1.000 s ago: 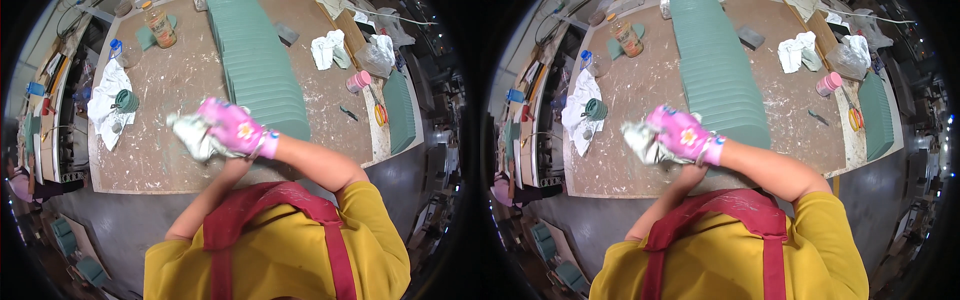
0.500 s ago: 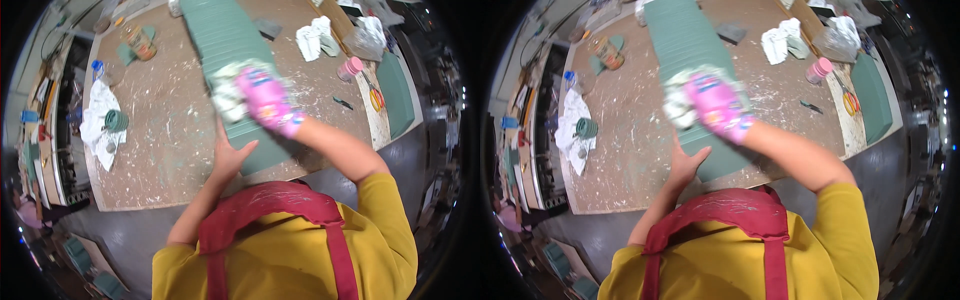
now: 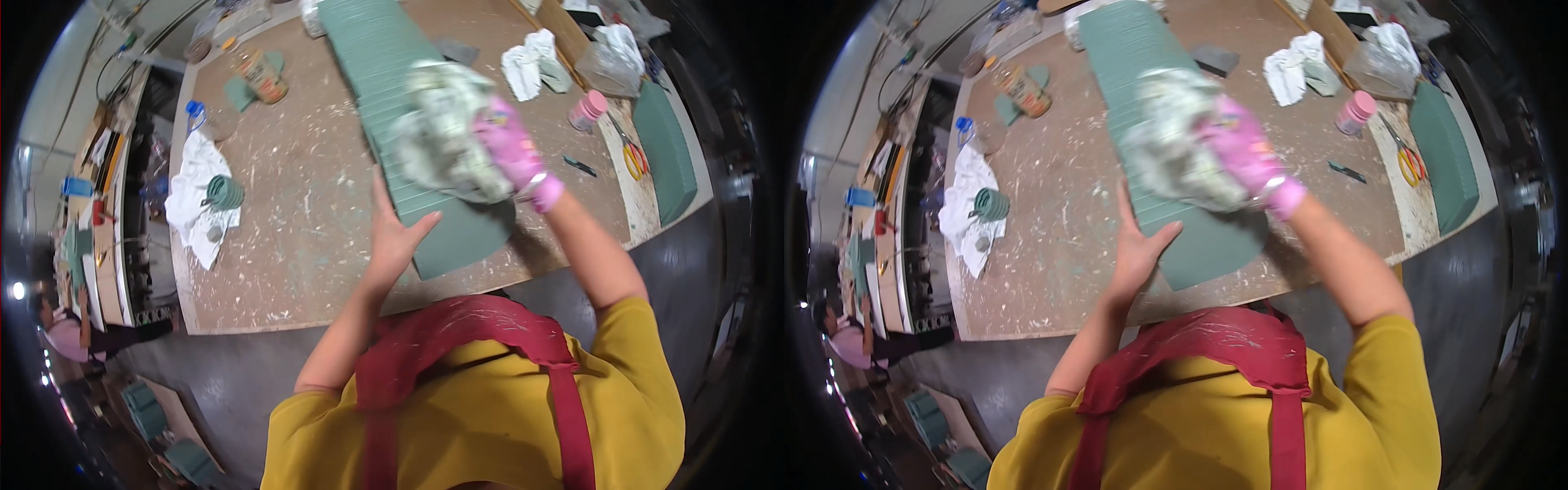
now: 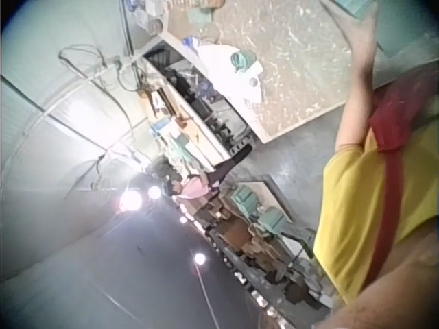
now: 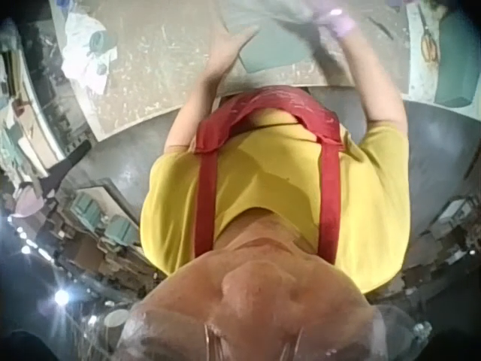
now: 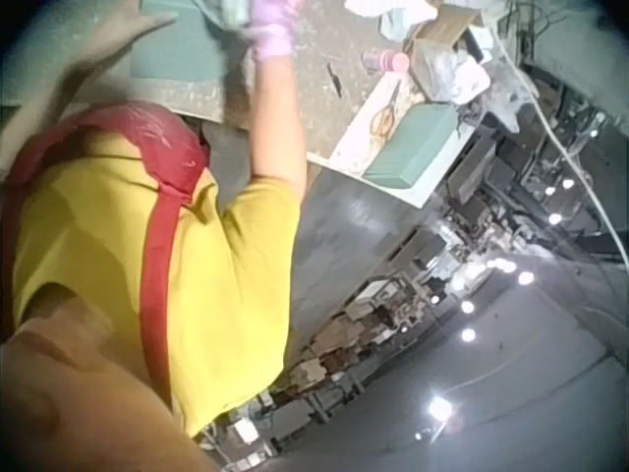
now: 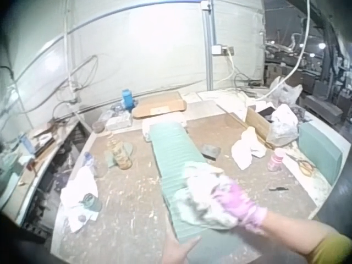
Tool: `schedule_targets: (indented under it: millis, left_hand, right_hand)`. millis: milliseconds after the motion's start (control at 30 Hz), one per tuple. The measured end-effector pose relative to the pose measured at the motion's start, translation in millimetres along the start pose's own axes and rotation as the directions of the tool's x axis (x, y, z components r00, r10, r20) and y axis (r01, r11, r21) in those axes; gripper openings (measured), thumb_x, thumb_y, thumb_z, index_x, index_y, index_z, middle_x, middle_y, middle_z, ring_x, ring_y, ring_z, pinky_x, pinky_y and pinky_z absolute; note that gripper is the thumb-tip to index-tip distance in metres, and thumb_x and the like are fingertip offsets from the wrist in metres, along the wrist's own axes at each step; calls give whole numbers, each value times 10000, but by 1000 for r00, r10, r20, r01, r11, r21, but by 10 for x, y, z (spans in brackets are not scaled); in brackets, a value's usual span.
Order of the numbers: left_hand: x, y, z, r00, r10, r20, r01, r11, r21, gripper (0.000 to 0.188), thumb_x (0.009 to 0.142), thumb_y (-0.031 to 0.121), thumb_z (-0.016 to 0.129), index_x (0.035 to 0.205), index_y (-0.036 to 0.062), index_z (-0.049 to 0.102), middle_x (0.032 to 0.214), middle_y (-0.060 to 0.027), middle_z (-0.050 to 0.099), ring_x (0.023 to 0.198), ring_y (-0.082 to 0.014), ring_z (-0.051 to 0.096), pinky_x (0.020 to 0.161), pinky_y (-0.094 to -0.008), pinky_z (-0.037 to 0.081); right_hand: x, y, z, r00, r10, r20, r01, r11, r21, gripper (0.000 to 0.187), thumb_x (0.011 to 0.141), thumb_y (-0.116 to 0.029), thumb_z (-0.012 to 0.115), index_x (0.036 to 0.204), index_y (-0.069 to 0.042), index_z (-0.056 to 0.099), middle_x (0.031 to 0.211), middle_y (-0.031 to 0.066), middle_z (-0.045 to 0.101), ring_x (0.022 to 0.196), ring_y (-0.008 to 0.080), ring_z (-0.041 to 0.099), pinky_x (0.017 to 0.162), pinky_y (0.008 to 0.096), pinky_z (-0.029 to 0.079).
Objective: The person applies a green paste to the grooves of stacked foam blocks using a small tool, then wipes the blocks with a cloth. After pouring liquid from a bottle onto the cloth, they continue wiping the foam blocks and a white block.
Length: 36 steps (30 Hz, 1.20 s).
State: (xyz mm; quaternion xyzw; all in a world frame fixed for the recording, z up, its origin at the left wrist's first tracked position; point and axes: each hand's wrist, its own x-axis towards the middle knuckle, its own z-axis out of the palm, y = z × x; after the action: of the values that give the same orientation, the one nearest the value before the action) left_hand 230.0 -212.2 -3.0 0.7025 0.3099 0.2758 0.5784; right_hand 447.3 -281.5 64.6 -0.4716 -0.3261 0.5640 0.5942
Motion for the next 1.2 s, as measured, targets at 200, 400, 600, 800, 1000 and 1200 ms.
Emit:
schedule_targets:
  millis: [200, 400, 600, 800, 1000, 1200]
  left_hand:
    - [1, 1, -40, 996, 10, 89, -14, 999, 51, 946, 735, 185, 769, 1446, -33, 184, 1425, -235, 348, 1312, -313, 370, 1082, -380, 305]
    - [-158, -448, -86, 948, -229, 222, 234, 972, 2, 439, 851, 132, 674, 1257, 35, 539, 1246, -98, 572, 1148, -220, 532, 1026, -351, 379]
    - [139, 181, -121, 999, 25, 37, -29, 992, 120, 1033, 743, 155, 741, 1477, -16, 34, 1419, -229, 343, 1267, -299, 407, 1071, -375, 309]
    - [305, -42, -130, 986, -40, 163, 42, 999, -13, 1097, 747, 233, 746, 1468, -42, -34, 1474, -274, 229, 1347, -387, 295, 1115, -405, 230]
    - [296, -4, -196, 971, -164, 172, 121, 964, 239, 737, 784, 228, 722, 1377, -21, 363, 1346, -210, 463, 1217, -299, 469, 1017, -379, 360]
    - [310, 169, -357, 889, -377, 260, 362, 926, 108, 505, 826, 219, 683, 1251, 0, 517, 1249, -125, 557, 1166, -223, 500, 998, -350, 372]
  right_hand:
    - [278, 493, 359, 825, -516, 231, 415, 275, -867, 577, 799, -156, 625, 1326, -72, 404, 1066, 82, 539, 900, 195, 570, 766, 328, 516]
    - [780, 465, 1448, 904, -256, 343, 427, 472, -771, 324, 824, -160, 592, 1130, -56, 569, 1083, 182, 590, 999, 351, 582, 864, 423, 477]
    - [345, -324, -130, 951, -245, -186, 142, 886, -442, 437, 880, -158, 581, 1285, -21, 491, 1175, 81, 586, 942, 196, 631, 814, 299, 520]
    - [307, 367, -243, 739, -654, -163, -93, 141, -986, 472, 787, -122, 639, 1240, -62, 521, 1223, 237, 544, 1091, 397, 553, 928, 471, 463]
    - [1145, 493, 685, 780, -540, 315, 551, 356, -755, 453, 797, -132, 571, 1241, -84, 499, 1077, 170, 580, 936, 334, 600, 776, 447, 495]
    - [1269, 290, 1147, 933, -318, 167, 335, 601, -725, 365, 865, -253, 590, 1160, -40, 560, 1073, 184, 635, 1014, 332, 595, 876, 378, 467]
